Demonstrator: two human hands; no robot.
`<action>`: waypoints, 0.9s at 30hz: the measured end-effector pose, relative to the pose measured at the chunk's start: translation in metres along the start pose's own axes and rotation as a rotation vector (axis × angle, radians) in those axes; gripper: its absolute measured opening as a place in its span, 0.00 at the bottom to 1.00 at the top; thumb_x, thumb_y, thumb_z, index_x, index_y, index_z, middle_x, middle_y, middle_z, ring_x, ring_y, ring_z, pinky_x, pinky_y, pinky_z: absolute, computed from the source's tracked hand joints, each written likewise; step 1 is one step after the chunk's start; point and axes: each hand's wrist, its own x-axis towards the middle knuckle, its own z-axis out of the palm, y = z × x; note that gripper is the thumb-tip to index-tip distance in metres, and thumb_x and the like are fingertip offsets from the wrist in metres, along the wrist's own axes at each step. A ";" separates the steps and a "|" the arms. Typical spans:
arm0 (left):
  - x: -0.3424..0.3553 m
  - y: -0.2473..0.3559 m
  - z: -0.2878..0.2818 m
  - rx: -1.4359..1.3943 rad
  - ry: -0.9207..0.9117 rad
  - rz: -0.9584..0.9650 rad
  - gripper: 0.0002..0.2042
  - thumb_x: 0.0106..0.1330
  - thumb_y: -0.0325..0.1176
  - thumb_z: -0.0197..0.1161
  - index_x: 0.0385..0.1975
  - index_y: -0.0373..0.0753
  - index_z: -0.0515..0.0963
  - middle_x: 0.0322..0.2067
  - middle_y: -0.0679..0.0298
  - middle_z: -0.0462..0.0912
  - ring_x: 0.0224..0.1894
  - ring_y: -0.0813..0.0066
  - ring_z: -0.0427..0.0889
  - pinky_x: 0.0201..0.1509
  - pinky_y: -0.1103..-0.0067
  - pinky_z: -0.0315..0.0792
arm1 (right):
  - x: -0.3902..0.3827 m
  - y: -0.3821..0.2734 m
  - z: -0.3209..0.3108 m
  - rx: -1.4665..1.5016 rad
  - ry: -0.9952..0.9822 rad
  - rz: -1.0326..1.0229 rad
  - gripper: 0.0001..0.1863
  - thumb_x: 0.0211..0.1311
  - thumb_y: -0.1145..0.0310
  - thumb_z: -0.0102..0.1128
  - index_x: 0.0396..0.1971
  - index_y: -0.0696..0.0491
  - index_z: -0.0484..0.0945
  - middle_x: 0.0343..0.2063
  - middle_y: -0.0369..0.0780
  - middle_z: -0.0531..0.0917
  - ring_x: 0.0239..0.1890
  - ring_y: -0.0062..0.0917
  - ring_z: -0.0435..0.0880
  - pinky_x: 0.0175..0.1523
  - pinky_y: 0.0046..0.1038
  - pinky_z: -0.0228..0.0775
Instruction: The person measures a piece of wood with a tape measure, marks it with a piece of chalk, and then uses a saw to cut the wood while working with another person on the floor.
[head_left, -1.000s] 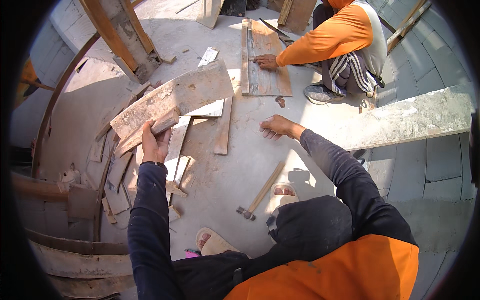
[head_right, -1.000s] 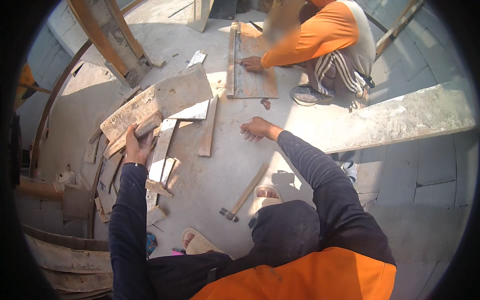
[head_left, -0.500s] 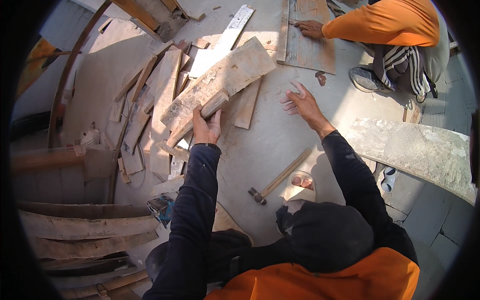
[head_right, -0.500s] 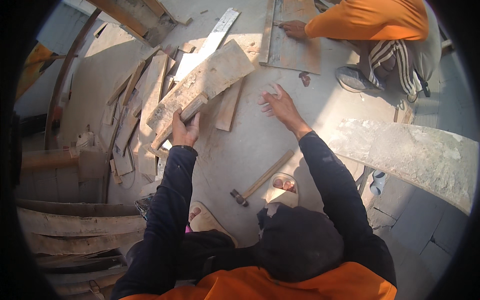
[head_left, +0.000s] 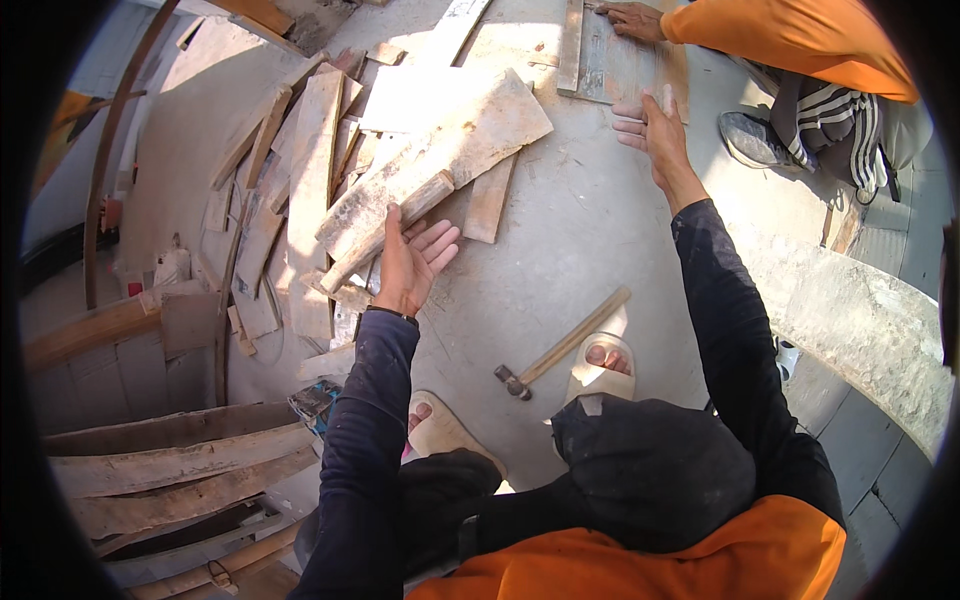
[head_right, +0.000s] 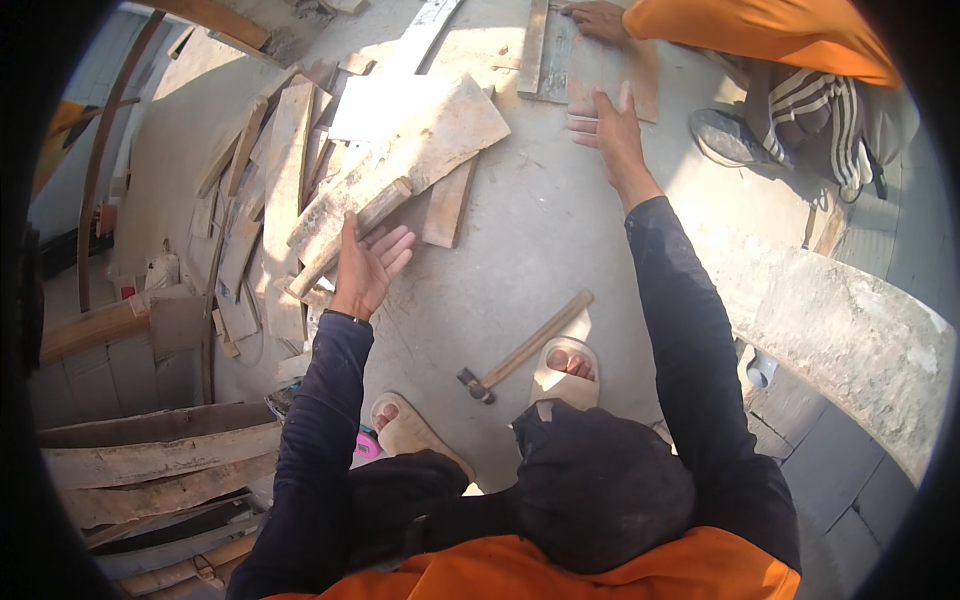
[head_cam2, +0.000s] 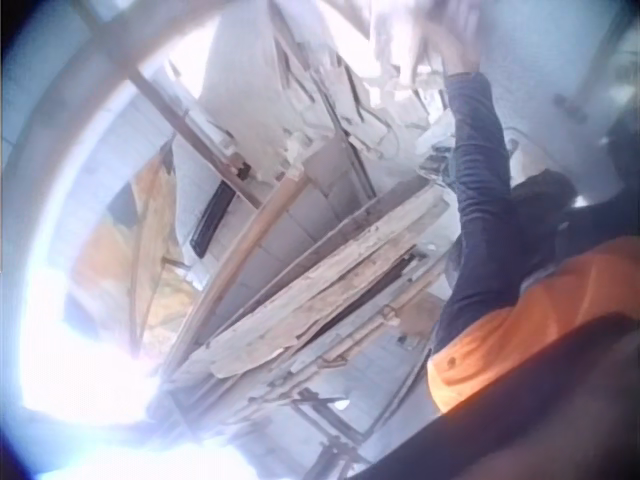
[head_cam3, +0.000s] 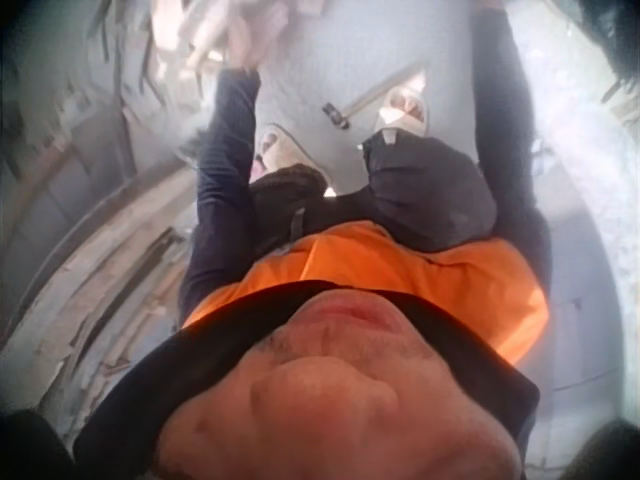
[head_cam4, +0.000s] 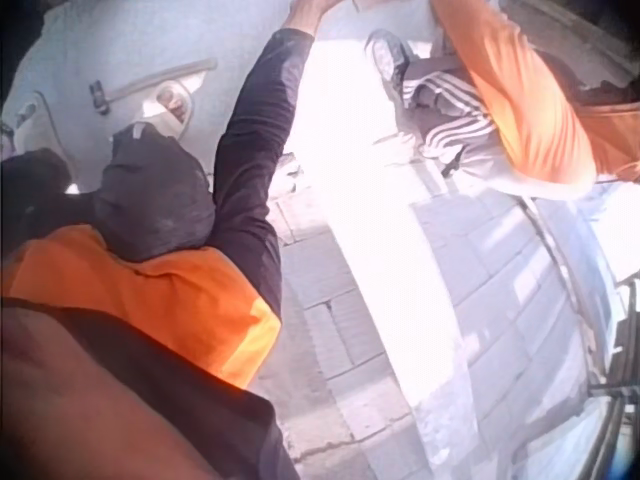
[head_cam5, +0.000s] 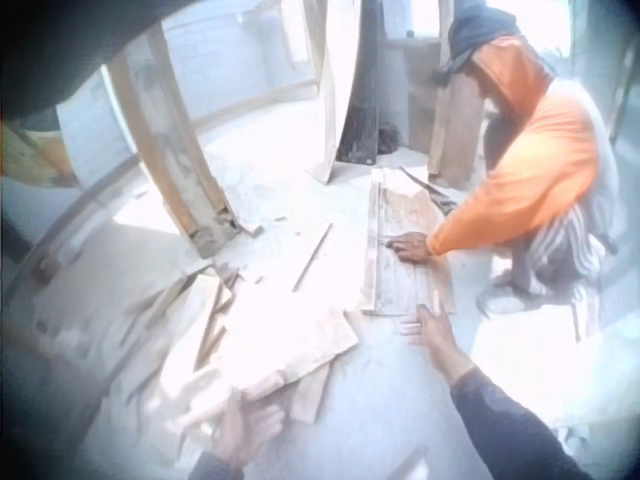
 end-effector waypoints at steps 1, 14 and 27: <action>-0.010 0.006 0.004 0.223 -0.056 -0.062 0.36 0.75 0.61 0.64 0.68 0.35 0.70 0.57 0.48 0.82 0.58 0.57 0.87 0.59 0.65 0.85 | 0.000 0.004 -0.002 0.000 0.011 0.011 0.51 0.83 0.51 0.52 0.83 0.57 0.26 0.51 0.51 0.88 0.48 0.37 0.89 0.52 0.35 0.84; -0.002 0.060 -0.020 1.856 0.070 0.708 0.28 0.65 0.42 0.71 0.65 0.43 0.77 0.52 0.47 0.89 0.54 0.50 0.89 0.60 0.60 0.80 | -0.035 0.033 -0.027 -0.027 -0.011 0.072 0.43 0.84 0.48 0.50 0.82 0.56 0.43 0.53 0.53 0.86 0.51 0.37 0.88 0.54 0.35 0.82; -0.068 0.040 -0.023 1.789 0.025 0.622 0.27 0.66 0.46 0.71 0.59 0.35 0.79 0.42 0.44 0.90 0.46 0.44 0.90 0.53 0.56 0.80 | -0.067 0.048 -0.006 -0.352 -0.228 0.110 0.29 0.83 0.54 0.51 0.75 0.52 0.70 0.50 0.42 0.89 0.45 0.26 0.87 0.52 0.29 0.83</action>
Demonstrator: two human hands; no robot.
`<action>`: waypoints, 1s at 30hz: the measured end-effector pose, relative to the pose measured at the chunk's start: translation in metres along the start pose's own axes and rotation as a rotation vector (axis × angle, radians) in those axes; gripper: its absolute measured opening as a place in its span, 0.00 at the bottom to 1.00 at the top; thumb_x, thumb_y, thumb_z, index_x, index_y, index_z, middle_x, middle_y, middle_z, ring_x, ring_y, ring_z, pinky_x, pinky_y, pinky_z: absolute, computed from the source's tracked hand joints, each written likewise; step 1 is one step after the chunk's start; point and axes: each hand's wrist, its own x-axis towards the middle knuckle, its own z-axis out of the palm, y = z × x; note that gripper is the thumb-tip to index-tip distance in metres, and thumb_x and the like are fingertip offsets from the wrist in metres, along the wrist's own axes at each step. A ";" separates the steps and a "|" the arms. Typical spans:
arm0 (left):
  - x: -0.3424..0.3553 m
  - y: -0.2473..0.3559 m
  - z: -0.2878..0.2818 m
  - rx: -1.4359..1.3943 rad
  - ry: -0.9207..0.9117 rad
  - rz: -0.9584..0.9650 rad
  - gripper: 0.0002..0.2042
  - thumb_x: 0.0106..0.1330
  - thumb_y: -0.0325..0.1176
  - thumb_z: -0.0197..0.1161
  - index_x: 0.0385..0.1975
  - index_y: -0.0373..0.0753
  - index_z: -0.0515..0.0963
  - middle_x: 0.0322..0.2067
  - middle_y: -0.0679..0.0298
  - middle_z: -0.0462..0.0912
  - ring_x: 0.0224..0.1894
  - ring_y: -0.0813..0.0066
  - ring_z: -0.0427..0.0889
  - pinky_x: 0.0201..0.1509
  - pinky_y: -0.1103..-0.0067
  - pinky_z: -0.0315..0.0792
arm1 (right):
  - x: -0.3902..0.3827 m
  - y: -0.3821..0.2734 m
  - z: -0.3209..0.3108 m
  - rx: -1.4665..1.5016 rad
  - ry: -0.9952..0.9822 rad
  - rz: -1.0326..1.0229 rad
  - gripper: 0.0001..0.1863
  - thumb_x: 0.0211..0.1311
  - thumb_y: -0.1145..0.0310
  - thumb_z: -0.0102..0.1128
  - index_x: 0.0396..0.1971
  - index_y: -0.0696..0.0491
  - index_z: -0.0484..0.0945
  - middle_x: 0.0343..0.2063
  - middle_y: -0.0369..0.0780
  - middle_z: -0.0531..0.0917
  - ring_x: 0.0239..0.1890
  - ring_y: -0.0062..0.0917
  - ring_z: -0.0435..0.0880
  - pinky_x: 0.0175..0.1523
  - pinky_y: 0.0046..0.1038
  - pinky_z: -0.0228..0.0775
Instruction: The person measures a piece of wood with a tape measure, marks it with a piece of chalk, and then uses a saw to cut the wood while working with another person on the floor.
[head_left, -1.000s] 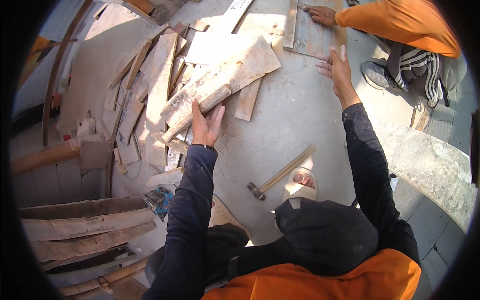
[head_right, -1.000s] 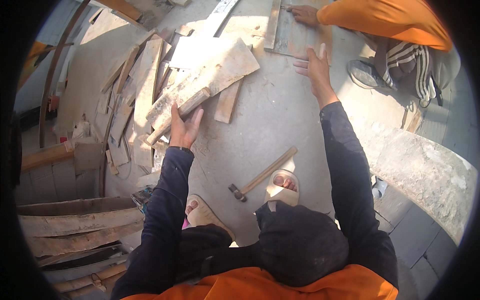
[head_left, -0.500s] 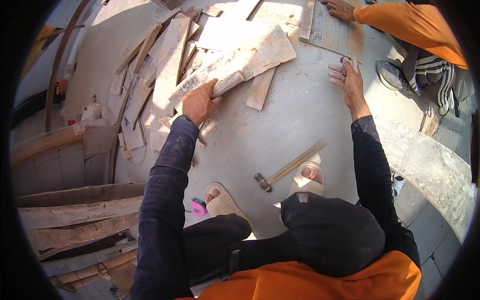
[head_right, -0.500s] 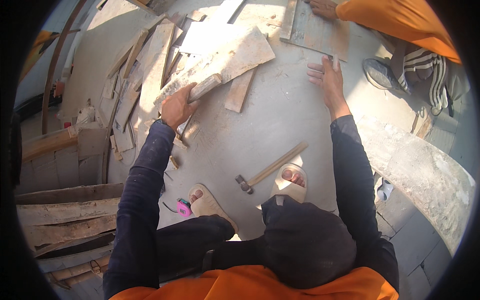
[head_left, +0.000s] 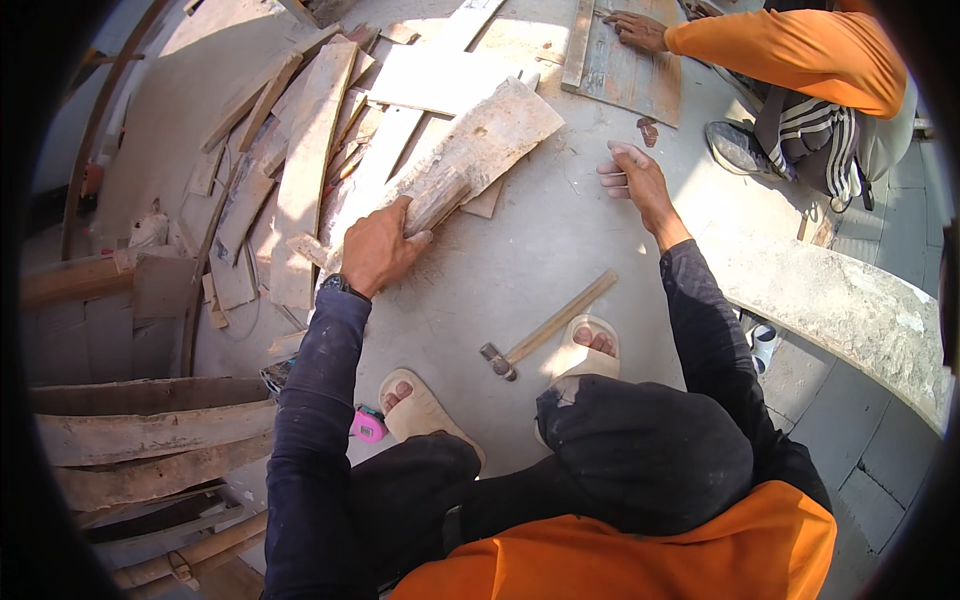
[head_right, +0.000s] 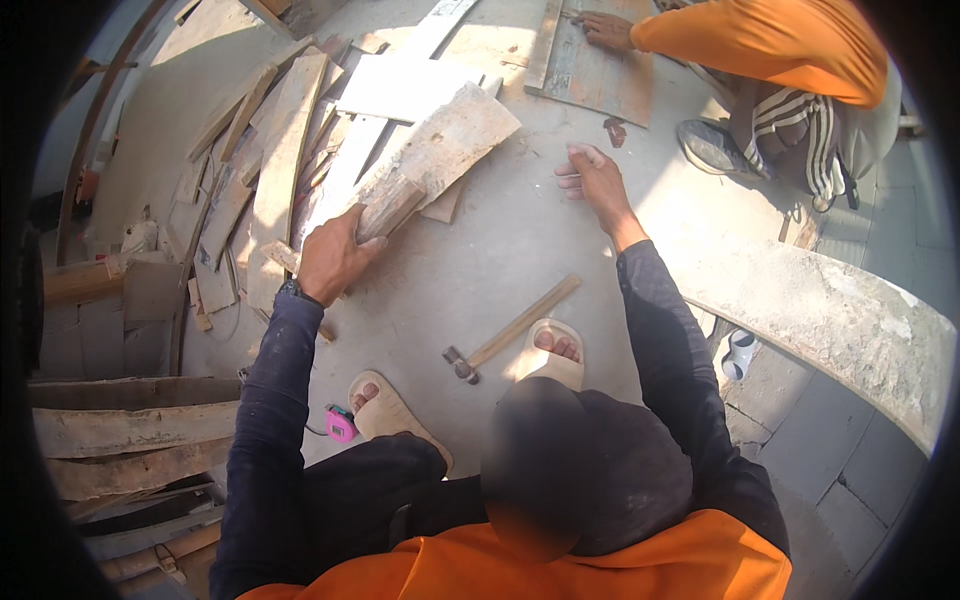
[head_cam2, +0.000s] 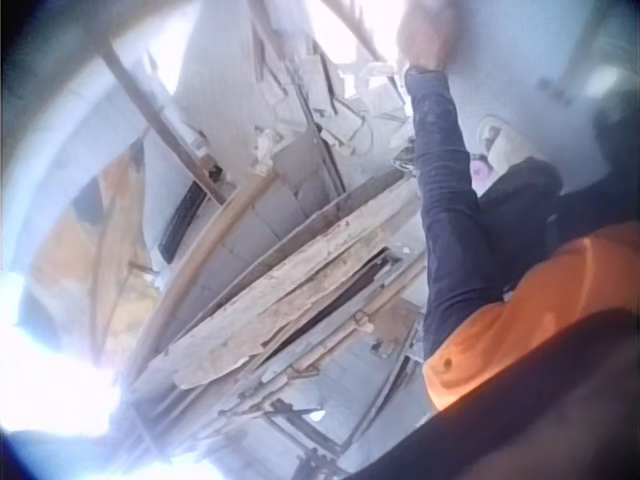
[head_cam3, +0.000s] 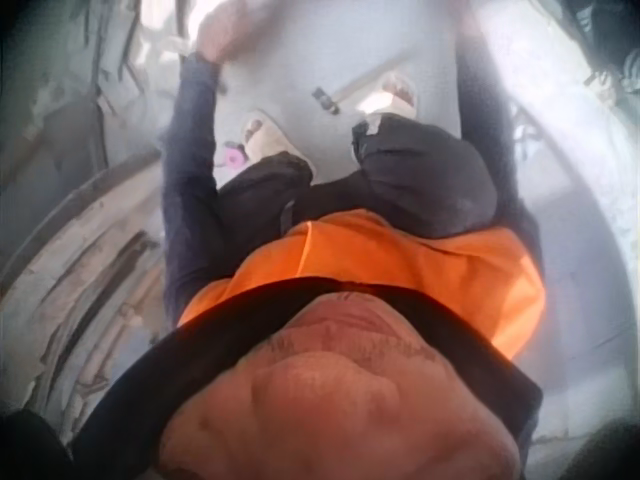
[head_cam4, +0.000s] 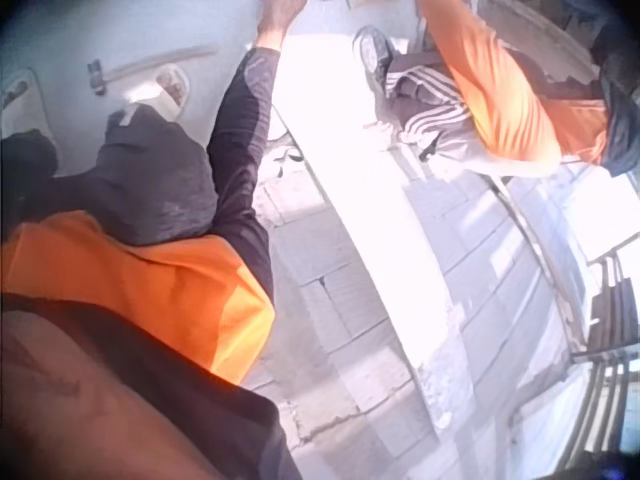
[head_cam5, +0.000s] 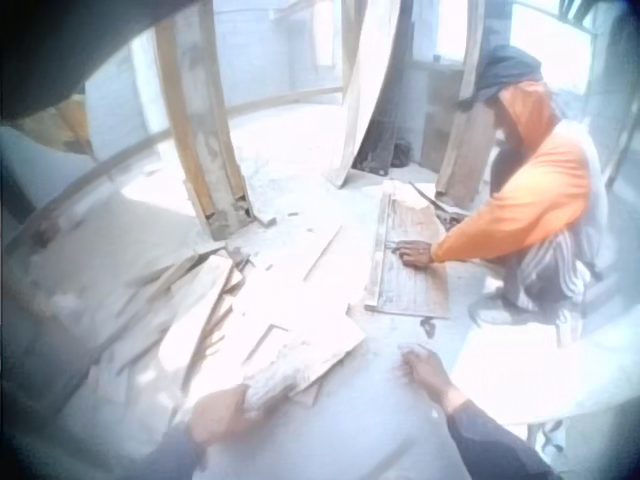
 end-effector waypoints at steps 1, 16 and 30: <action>-0.002 0.002 -0.009 -0.012 0.002 -0.032 0.29 0.66 0.47 0.71 0.61 0.33 0.78 0.41 0.42 0.89 0.45 0.43 0.89 0.53 0.56 0.80 | -0.001 0.004 0.009 -0.077 -0.042 0.000 0.28 0.82 0.56 0.53 0.75 0.51 0.70 0.51 0.42 0.88 0.45 0.28 0.88 0.53 0.30 0.83; -0.048 -0.068 -0.084 -0.200 0.249 -0.195 0.32 0.61 0.42 0.73 0.62 0.26 0.78 0.49 0.39 0.89 0.51 0.47 0.90 0.59 0.64 0.80 | 0.057 -0.041 0.159 -1.496 -0.330 -1.041 0.35 0.56 0.57 0.80 0.66 0.35 0.80 0.67 0.40 0.78 0.77 0.38 0.67 0.76 0.51 0.61; -0.055 -0.048 -0.076 -0.158 0.239 -0.158 0.33 0.62 0.42 0.73 0.63 0.26 0.78 0.43 0.37 0.89 0.47 0.41 0.89 0.54 0.59 0.80 | 0.027 -0.036 0.225 -0.985 -0.368 -0.467 0.43 0.67 0.27 0.60 0.42 0.62 0.86 0.28 0.54 0.88 0.35 0.50 0.89 0.43 0.50 0.80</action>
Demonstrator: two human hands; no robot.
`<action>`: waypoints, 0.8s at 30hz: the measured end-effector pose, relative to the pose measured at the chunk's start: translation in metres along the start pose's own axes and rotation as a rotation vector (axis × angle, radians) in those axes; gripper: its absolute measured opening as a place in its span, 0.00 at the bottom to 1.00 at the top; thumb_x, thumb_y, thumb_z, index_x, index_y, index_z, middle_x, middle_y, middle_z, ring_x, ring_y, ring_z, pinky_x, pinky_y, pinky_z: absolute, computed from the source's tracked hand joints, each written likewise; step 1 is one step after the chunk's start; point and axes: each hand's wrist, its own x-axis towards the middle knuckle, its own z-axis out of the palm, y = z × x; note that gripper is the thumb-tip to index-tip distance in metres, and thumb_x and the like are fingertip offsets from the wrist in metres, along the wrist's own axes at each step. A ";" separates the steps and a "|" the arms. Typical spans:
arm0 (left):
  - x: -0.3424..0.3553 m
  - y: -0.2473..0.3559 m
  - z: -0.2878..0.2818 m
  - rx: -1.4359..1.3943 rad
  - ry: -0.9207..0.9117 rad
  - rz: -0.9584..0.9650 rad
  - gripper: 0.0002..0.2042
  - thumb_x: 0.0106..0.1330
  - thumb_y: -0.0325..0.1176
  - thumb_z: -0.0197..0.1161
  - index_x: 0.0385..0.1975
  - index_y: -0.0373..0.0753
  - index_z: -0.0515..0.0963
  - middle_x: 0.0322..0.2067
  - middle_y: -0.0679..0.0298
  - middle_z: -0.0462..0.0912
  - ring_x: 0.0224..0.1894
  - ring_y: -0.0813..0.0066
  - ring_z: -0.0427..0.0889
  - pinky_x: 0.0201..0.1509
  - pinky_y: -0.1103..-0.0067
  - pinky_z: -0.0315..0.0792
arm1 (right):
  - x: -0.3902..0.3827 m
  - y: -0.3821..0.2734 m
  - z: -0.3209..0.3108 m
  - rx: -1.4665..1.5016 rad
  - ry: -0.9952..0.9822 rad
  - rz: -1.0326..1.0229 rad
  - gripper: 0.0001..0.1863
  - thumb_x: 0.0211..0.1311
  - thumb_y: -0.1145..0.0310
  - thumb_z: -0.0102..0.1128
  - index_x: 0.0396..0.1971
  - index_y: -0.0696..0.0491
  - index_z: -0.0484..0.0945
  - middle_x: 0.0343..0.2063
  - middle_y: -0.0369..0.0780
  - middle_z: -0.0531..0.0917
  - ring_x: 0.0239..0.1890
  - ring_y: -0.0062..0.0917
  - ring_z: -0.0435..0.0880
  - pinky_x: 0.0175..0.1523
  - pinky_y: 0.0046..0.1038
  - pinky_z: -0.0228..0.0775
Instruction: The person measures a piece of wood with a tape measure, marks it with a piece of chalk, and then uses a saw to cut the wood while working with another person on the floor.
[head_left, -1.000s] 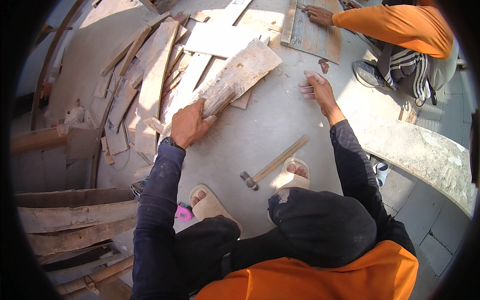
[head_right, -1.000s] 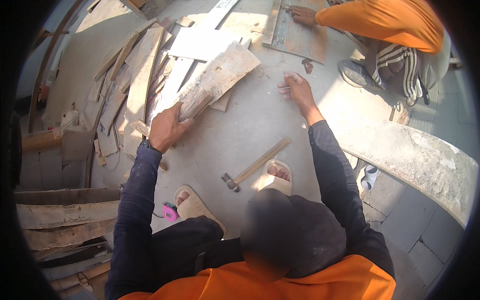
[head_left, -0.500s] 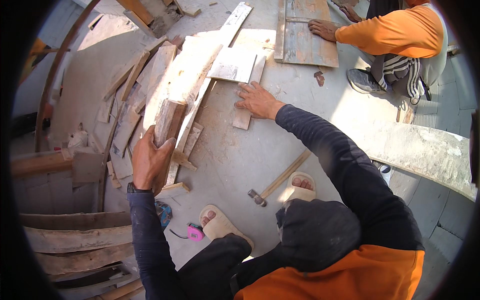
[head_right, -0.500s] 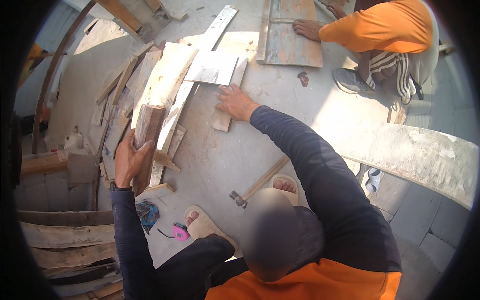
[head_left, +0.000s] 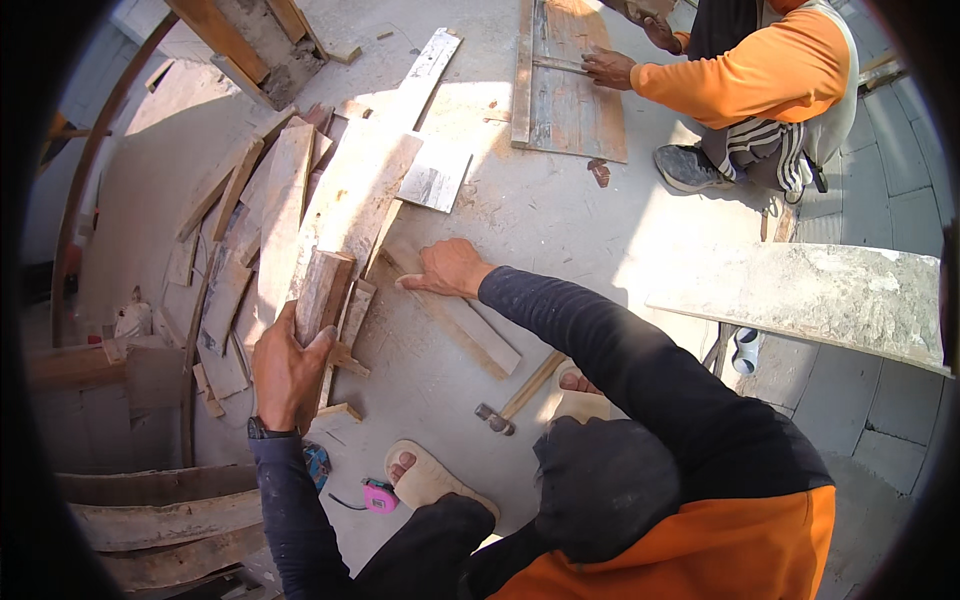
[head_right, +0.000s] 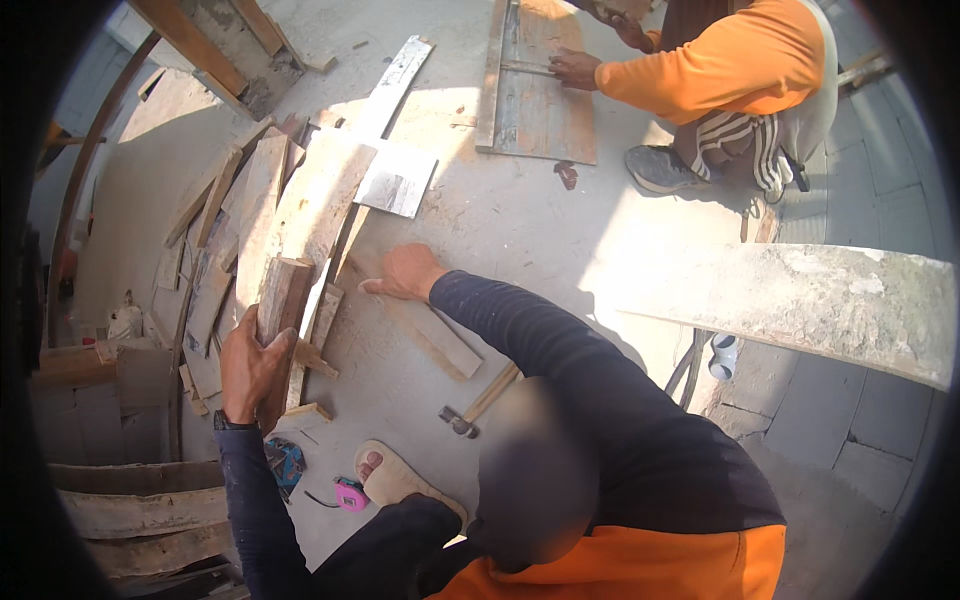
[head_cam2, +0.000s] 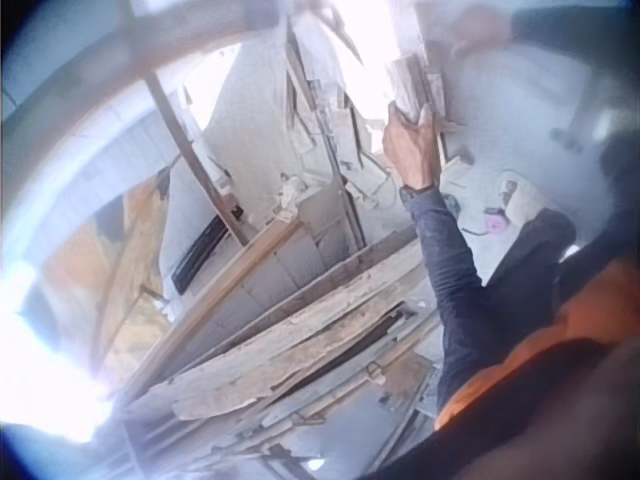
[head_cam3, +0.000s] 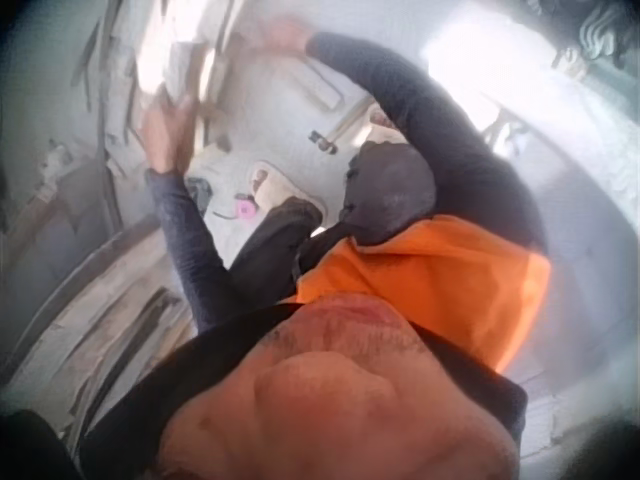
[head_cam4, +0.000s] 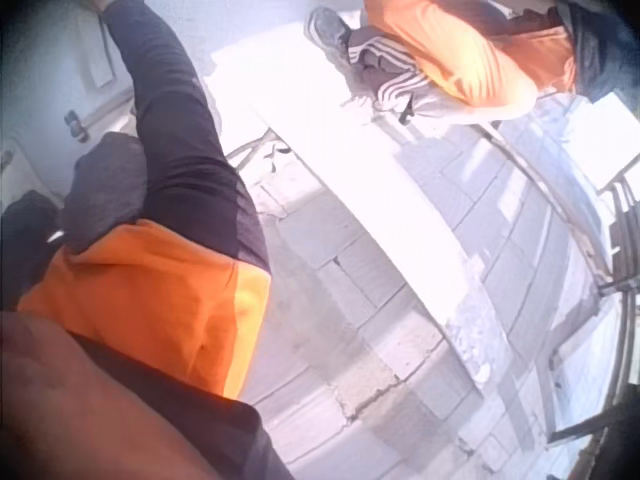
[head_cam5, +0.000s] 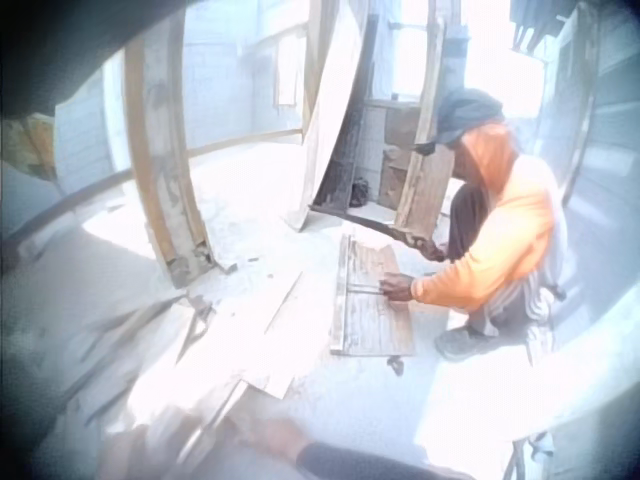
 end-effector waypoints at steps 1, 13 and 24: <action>-0.001 0.016 -0.006 -0.058 -0.050 -0.009 0.31 0.62 0.42 0.73 0.61 0.28 0.79 0.42 0.38 0.89 0.47 0.40 0.89 0.53 0.58 0.79 | -0.005 -0.001 -0.005 0.071 -0.018 0.036 0.41 0.68 0.30 0.59 0.44 0.62 0.86 0.33 0.54 0.89 0.40 0.49 0.90 0.48 0.50 0.79; 0.021 0.000 0.063 0.152 -0.157 0.176 0.30 0.61 0.43 0.74 0.63 0.37 0.80 0.46 0.43 0.89 0.50 0.44 0.89 0.56 0.58 0.80 | -0.147 0.121 -0.092 0.061 0.863 0.153 0.21 0.67 0.63 0.69 0.57 0.53 0.82 0.55 0.48 0.83 0.62 0.44 0.78 0.63 0.44 0.71; 0.013 -0.031 0.097 0.164 -0.234 0.205 0.27 0.59 0.38 0.75 0.60 0.41 0.80 0.46 0.51 0.89 0.50 0.49 0.87 0.55 0.60 0.79 | -0.119 0.163 -0.218 -0.572 0.255 0.369 0.29 0.69 0.51 0.65 0.65 0.50 0.81 0.61 0.48 0.83 0.70 0.43 0.75 0.75 0.56 0.54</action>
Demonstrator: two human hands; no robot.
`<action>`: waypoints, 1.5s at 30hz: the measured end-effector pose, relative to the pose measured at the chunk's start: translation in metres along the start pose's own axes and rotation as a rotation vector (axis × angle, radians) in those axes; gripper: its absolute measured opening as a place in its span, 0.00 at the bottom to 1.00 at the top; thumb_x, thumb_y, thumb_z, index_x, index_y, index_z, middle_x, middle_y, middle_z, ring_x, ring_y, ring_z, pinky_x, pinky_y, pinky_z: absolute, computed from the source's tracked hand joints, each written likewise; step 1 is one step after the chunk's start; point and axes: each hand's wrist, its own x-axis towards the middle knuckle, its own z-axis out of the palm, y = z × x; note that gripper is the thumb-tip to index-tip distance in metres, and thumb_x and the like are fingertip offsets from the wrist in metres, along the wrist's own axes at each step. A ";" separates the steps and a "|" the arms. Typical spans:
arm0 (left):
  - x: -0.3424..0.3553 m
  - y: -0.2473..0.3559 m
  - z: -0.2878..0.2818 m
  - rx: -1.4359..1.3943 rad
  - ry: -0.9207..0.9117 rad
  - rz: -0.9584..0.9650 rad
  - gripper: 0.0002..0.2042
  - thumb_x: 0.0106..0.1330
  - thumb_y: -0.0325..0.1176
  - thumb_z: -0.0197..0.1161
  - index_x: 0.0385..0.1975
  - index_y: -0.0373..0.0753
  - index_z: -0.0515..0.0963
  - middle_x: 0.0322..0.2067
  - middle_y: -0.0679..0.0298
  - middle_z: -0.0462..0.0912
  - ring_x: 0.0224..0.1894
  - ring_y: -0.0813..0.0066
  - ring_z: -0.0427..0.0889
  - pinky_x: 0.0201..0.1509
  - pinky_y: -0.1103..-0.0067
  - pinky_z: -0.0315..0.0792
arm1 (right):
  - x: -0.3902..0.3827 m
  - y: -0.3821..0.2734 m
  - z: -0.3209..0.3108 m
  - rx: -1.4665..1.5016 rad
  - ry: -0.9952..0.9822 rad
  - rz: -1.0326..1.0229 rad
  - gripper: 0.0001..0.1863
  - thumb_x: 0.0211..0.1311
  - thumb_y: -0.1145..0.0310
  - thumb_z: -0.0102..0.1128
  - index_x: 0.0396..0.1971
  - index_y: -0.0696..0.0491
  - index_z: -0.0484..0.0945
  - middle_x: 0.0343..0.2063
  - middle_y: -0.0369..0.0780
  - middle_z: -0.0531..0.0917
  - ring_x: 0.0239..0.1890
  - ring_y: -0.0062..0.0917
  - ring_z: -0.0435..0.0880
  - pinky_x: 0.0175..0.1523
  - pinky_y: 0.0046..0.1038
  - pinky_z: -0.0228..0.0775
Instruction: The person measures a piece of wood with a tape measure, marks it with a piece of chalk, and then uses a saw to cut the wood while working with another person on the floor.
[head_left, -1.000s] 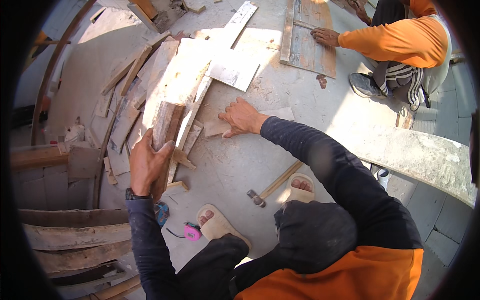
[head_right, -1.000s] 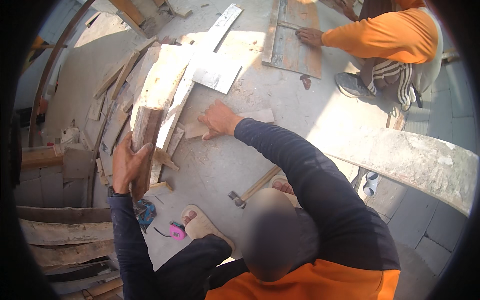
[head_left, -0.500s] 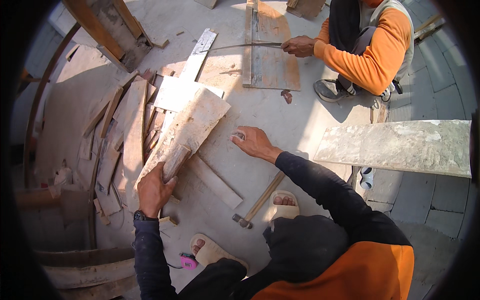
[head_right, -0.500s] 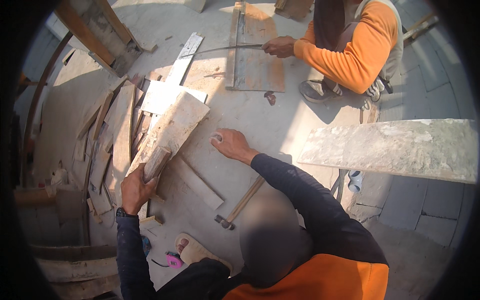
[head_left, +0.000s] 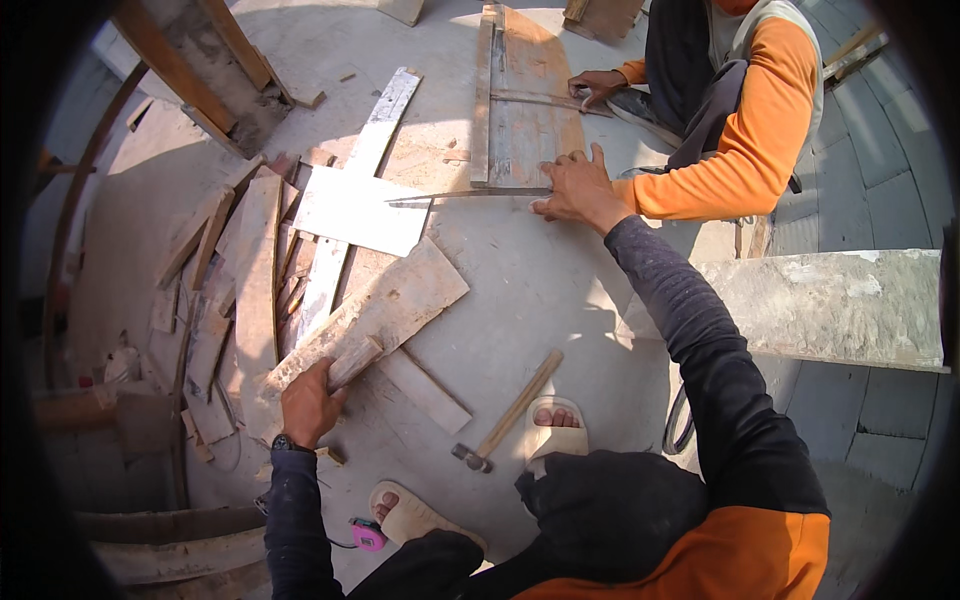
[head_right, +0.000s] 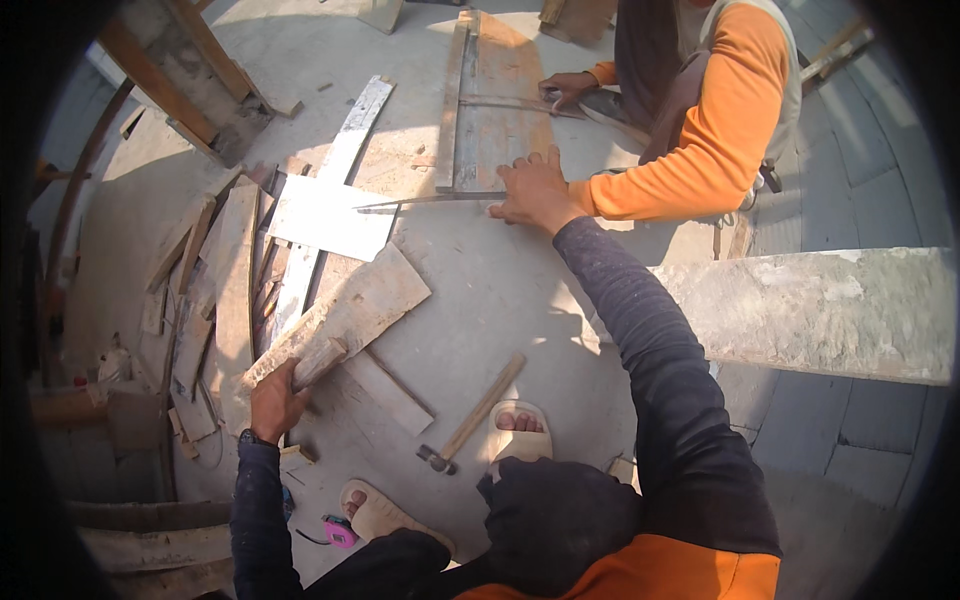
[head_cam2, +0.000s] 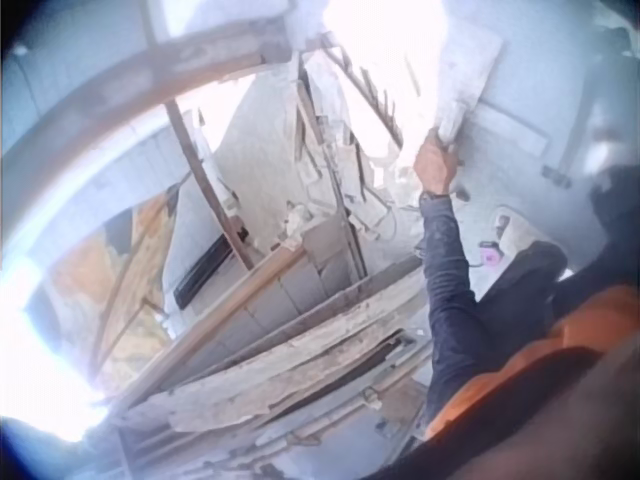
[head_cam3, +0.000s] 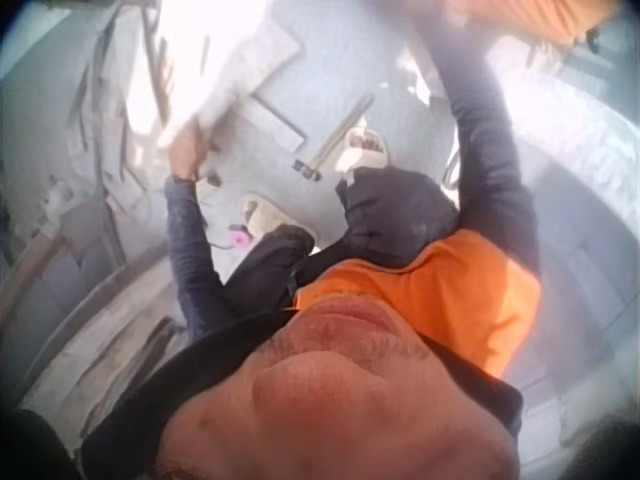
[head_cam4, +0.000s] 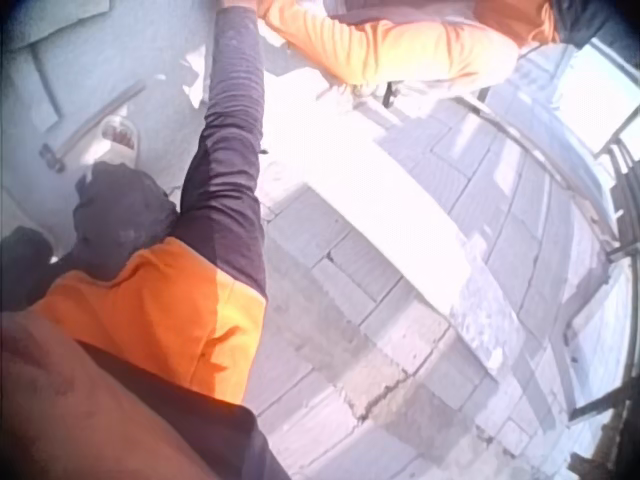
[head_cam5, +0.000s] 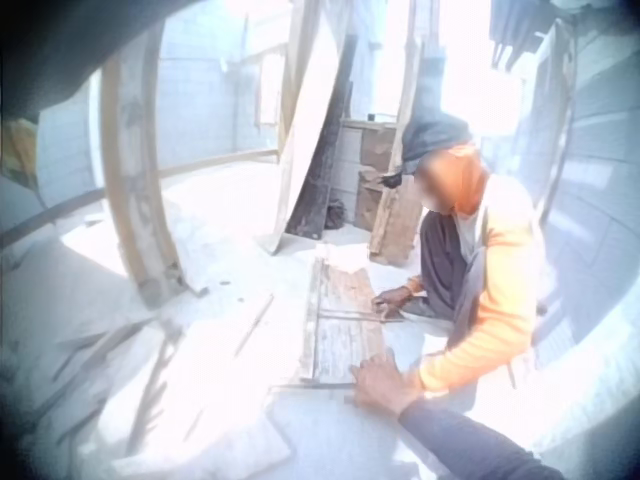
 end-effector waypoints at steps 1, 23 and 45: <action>-0.002 -0.002 0.002 -0.008 0.037 0.016 0.27 0.58 0.38 0.75 0.60 0.41 0.80 0.46 0.52 0.89 0.50 0.49 0.87 0.56 0.60 0.79 | 0.006 -0.007 -0.006 -0.002 -0.197 -0.004 0.27 0.70 0.50 0.64 0.63 0.50 0.83 0.60 0.49 0.85 0.68 0.43 0.78 0.75 0.57 0.53; 0.010 0.008 0.004 -0.082 -0.019 -0.064 0.29 0.59 0.41 0.74 0.62 0.43 0.81 0.50 0.51 0.89 0.53 0.49 0.88 0.60 0.61 0.80 | -0.024 -0.007 0.125 0.157 -0.101 0.086 0.35 0.59 0.58 0.78 0.65 0.52 0.75 0.63 0.48 0.78 0.64 0.46 0.80 0.65 0.45 0.80; 0.024 0.042 0.033 -0.113 0.105 -0.036 0.32 0.59 0.46 0.76 0.61 0.34 0.81 0.53 0.44 0.87 0.55 0.43 0.86 0.62 0.61 0.78 | -0.222 -0.082 0.026 1.483 -0.035 0.421 0.28 0.72 0.68 0.63 0.71 0.51 0.74 0.44 0.42 0.87 0.47 0.26 0.84 0.58 0.32 0.76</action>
